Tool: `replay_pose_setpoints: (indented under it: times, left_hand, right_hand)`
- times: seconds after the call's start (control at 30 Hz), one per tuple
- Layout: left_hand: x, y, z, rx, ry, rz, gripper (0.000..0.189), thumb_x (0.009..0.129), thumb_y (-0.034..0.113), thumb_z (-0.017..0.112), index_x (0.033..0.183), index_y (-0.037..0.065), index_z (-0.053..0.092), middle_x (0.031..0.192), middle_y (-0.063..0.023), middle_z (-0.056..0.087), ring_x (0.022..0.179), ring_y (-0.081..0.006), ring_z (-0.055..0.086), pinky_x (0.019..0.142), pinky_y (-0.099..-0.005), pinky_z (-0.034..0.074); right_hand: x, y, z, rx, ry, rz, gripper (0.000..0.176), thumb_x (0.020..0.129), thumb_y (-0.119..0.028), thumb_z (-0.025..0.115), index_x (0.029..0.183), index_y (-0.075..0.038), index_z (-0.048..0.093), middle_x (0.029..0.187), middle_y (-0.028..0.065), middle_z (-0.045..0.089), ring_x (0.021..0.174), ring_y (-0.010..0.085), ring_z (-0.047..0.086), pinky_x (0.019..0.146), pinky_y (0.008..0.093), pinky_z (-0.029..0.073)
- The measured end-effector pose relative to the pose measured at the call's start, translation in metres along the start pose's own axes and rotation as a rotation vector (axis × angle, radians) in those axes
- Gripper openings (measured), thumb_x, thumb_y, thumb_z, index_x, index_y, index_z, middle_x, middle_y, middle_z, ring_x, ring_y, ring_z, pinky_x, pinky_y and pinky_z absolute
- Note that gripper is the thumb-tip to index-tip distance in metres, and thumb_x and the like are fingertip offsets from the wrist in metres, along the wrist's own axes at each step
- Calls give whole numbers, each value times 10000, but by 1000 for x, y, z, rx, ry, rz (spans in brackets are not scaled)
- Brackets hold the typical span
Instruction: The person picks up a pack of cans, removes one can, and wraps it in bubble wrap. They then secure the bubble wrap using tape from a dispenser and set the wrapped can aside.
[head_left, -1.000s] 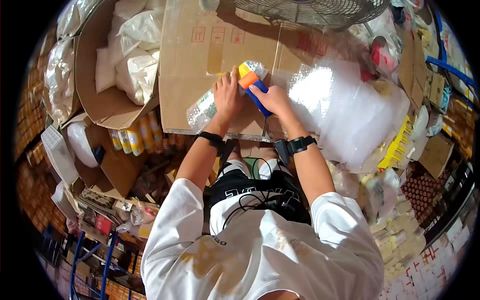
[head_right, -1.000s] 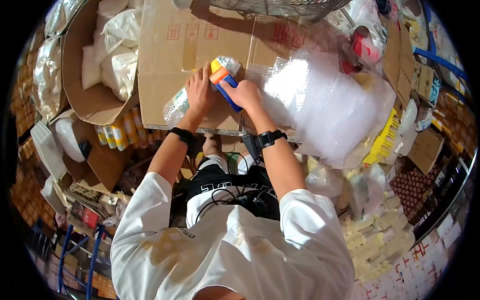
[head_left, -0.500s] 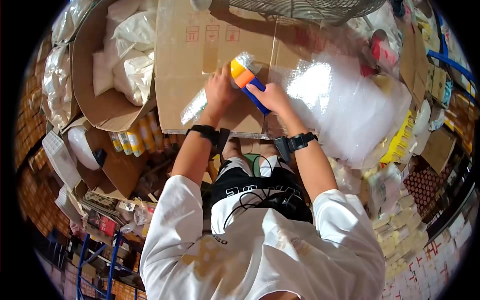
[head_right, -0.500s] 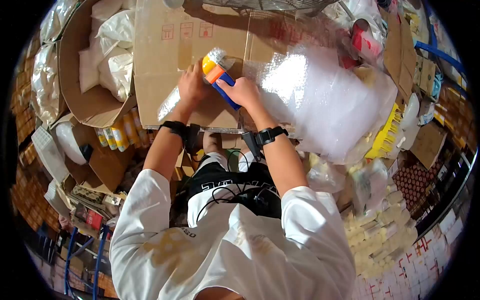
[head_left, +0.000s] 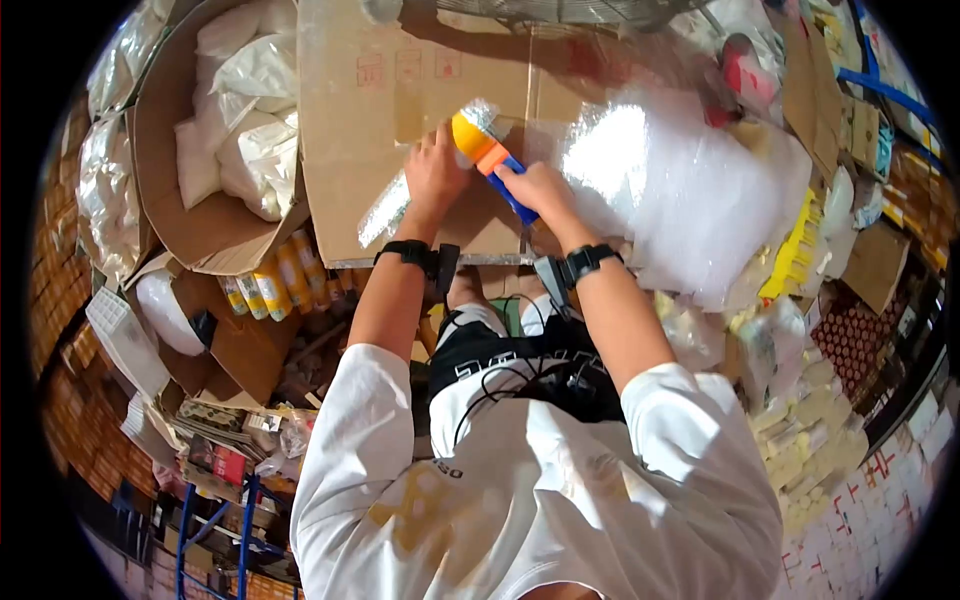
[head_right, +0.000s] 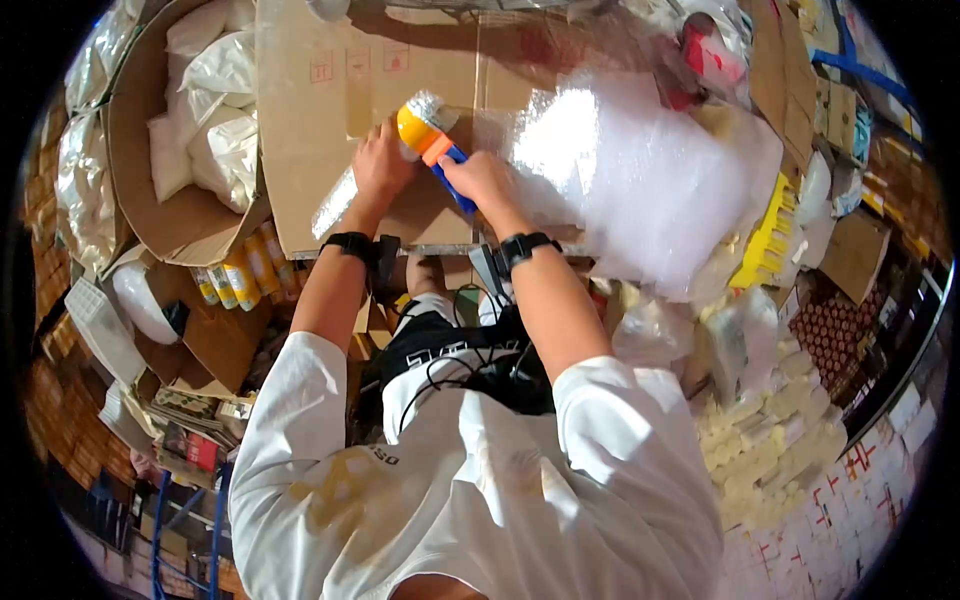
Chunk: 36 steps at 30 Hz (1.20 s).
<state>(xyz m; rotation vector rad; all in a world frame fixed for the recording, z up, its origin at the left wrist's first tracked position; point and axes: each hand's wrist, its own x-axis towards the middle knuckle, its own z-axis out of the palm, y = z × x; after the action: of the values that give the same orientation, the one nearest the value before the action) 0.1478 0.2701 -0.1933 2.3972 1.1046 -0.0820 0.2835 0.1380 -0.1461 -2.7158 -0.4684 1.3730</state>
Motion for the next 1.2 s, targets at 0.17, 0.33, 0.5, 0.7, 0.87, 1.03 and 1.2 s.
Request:
replay_pose_setpoints:
  times: [0.17, 0.33, 0.5, 0.7, 0.87, 1.03, 1.2]
  left_hand:
    - [-4, 11, 11, 86, 65, -15, 789, 744, 243, 829, 1461, 149, 513, 1224, -136, 680, 1126, -363, 650, 963, -460, 516]
    - [-14, 12, 28, 143, 128, 14, 777, 770, 259, 807, 1474, 135, 502, 1272, -134, 648, 1109, -344, 648, 983, -482, 490]
    - [-8, 4, 10, 82, 95, -36, 788, 674, 307, 865, 1369, 102, 555, 1152, -158, 699, 1045, -392, 672, 908, -473, 545]
    - [14, 17, 14, 17, 92, -69, 839, 612, 310, 891, 1349, 82, 561, 1113, -166, 711, 1012, -396, 679, 904, -480, 551]
    - [28, 45, 6, -61, 111, -8, 835, 661, 345, 913, 1367, 81, 553, 1242, -170, 657, 1118, -383, 637, 960, -487, 519]
    - [-31, 17, 20, -76, 337, 136, 635, 785, 315, 867, 1307, 84, 589, 1242, -123, 640, 1174, -353, 581, 1035, -492, 454]
    - [-81, -15, 32, -192, 363, 200, 346, 807, 168, 826, 1088, 72, 648, 1108, -115, 643, 1055, -351, 603, 919, -464, 493]
  right_hand:
    - [-12, -16, -8, 35, -24, 152, 667, 846, -646, 674, 1113, -44, 784, 1102, 209, 770, 1043, 351, 750, 906, 438, 573]
    - [-39, -35, -28, 279, -217, 333, 496, 876, -414, 671, 1235, -80, 742, 1329, 179, 699, 1250, 318, 670, 1036, 409, 533]
    - [-24, 32, 11, 82, -20, 216, 593, 840, -529, 682, 1202, -65, 755, 1209, 174, 745, 1159, 357, 705, 998, 439, 543]
    - [-3, 79, 0, 211, -81, 27, 803, 854, -762, 641, 1052, 6, 764, 968, 217, 763, 926, 350, 755, 819, 448, 573]
    - [-27, 102, -15, 433, -65, -266, 637, 903, -592, 735, 1002, 37, 745, 855, 182, 755, 782, 303, 739, 756, 415, 562]
    - [-30, 104, 3, 510, -43, -490, 741, 853, -662, 773, 1085, 39, 718, 907, 168, 756, 833, 285, 721, 803, 391, 555]
    - [-44, 49, -6, 437, -103, -512, 676, 901, -622, 743, 1095, 25, 718, 911, 123, 745, 843, 213, 700, 799, 359, 547]
